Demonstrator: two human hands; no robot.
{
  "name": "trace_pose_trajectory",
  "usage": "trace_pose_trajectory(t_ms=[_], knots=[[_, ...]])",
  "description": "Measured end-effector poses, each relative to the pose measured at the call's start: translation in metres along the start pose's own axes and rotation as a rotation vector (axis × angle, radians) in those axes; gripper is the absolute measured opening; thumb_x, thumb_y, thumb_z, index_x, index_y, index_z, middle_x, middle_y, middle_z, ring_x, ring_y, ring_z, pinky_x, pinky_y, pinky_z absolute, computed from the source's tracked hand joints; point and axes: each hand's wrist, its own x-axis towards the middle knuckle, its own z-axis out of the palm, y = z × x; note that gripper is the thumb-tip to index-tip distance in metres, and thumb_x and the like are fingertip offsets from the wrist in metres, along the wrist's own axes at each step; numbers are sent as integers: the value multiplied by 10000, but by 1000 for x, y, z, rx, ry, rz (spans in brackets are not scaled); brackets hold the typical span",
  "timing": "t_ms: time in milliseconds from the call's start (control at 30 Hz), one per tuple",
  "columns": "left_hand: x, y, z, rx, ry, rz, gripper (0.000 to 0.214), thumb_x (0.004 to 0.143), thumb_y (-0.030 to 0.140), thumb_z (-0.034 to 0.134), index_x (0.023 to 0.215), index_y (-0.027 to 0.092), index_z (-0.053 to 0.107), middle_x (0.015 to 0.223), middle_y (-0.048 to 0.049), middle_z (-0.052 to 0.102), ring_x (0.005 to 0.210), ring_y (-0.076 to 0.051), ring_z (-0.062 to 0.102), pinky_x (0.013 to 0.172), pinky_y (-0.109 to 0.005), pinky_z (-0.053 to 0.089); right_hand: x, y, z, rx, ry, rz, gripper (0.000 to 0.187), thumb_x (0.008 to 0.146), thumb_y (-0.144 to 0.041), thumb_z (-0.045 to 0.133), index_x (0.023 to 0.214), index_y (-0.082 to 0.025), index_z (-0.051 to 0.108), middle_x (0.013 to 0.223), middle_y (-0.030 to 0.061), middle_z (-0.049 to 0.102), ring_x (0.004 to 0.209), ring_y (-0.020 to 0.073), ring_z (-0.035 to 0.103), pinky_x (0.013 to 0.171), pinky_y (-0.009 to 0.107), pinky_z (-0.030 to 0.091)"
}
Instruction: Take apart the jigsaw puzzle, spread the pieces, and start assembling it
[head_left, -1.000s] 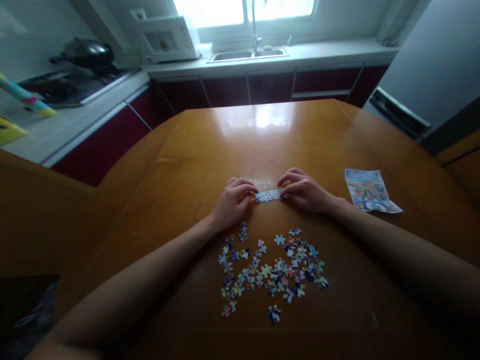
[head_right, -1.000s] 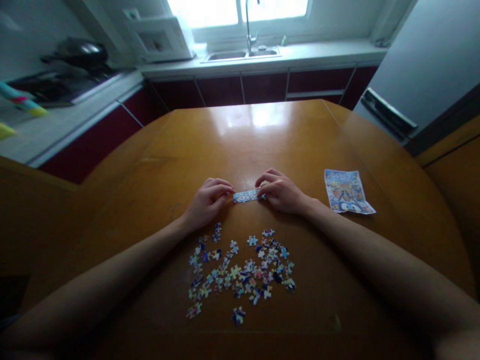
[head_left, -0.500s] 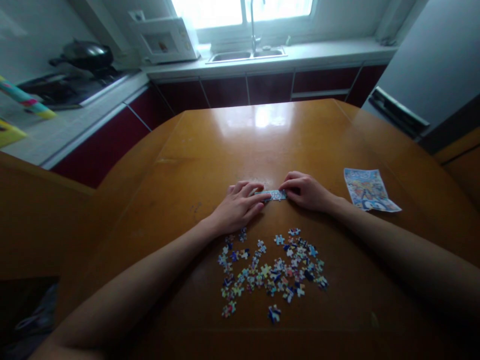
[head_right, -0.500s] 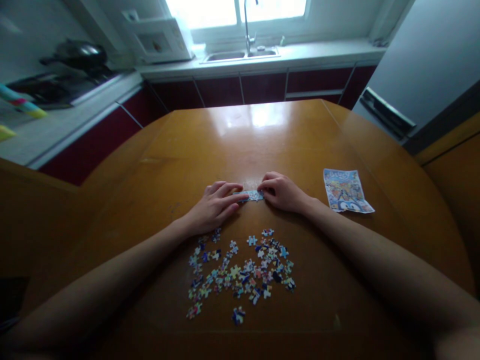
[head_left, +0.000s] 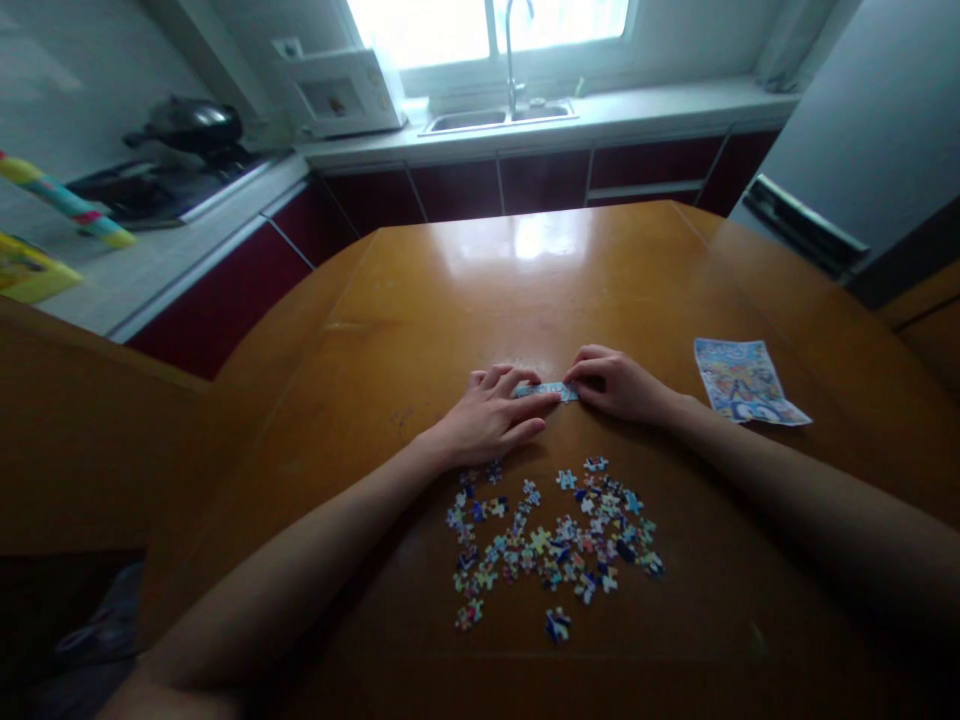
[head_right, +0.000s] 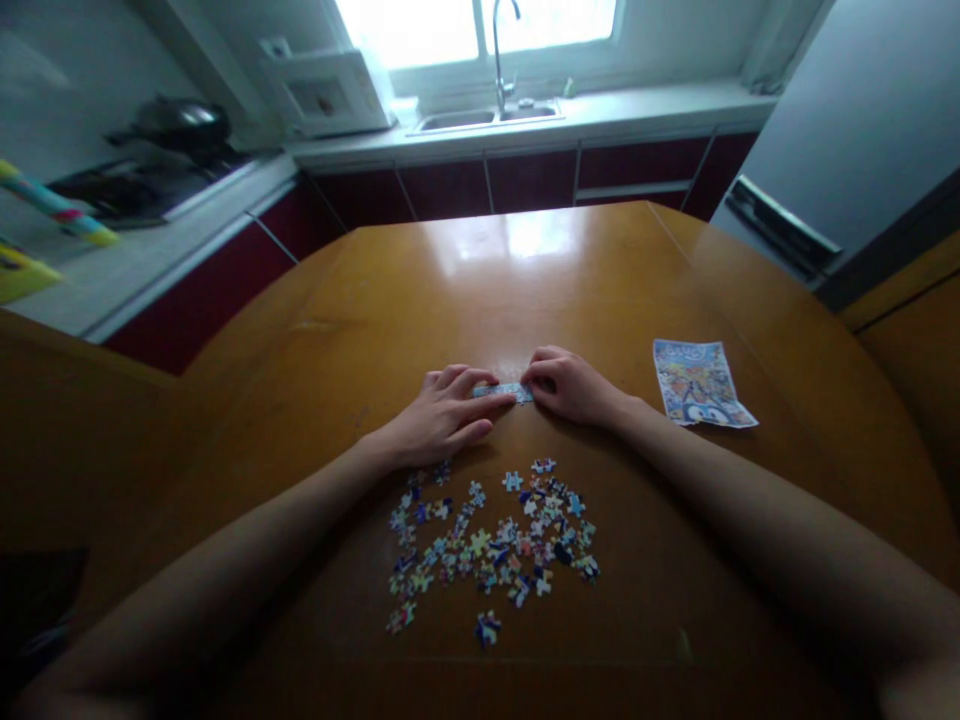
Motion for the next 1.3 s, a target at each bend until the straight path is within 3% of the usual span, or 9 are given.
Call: trace_pose_trajectory(t_ms=[233,400,667,900,1067,1167,1300], knots=[[4,6,-1,40,13,-3,426,996,542,446,1405,450,522,1374,-66,509,1286,-325,378,1062,-527,306,0,1,1,-9,-5,21,108,882,-205,627,876,-186,733,853,61,624,796,179,574,738,324,472],[4,3,2,37,10,-6,429,1006,523,432,1428,468,487,1370,-54,504,1268,-314,387,1058,-518,309,3,-6,2,-63,15,82,56,837,-207,672,799,-177,702,807,48,618,758,176,554,699,310,437],[4,-1,3,9,19,-1,424,1015,492,415,1435,485,475,1360,-40,511,1255,-306,389,1069,-514,297,3,-3,6,-69,22,102,26,835,-198,668,826,-184,688,831,40,613,781,165,541,716,298,427],[3,-10,3,-84,7,36,454,1010,572,350,1433,481,486,1358,-31,524,1242,-299,393,1074,-519,301,4,-5,6,-49,23,105,34,837,-197,671,816,-177,689,809,31,601,763,156,529,706,287,414],[3,-9,4,-137,84,-18,421,1009,449,464,1421,391,526,1325,-49,591,1225,-283,460,1070,-500,329,4,-6,5,-52,24,107,28,841,-197,677,830,-178,695,821,38,607,779,164,532,722,296,415],[3,-13,3,-197,157,-45,422,944,394,604,1357,310,584,1273,-66,633,1191,-272,515,1049,-471,382,4,-6,4,-55,15,106,39,850,-206,671,840,-181,699,837,45,612,788,169,537,733,302,421],[2,-22,0,-283,169,-18,389,880,377,692,1252,273,649,1194,-68,664,1144,-260,560,1015,-452,445,3,-5,5,-55,1,108,52,864,-221,659,846,-190,697,864,50,621,818,176,547,757,312,427]])
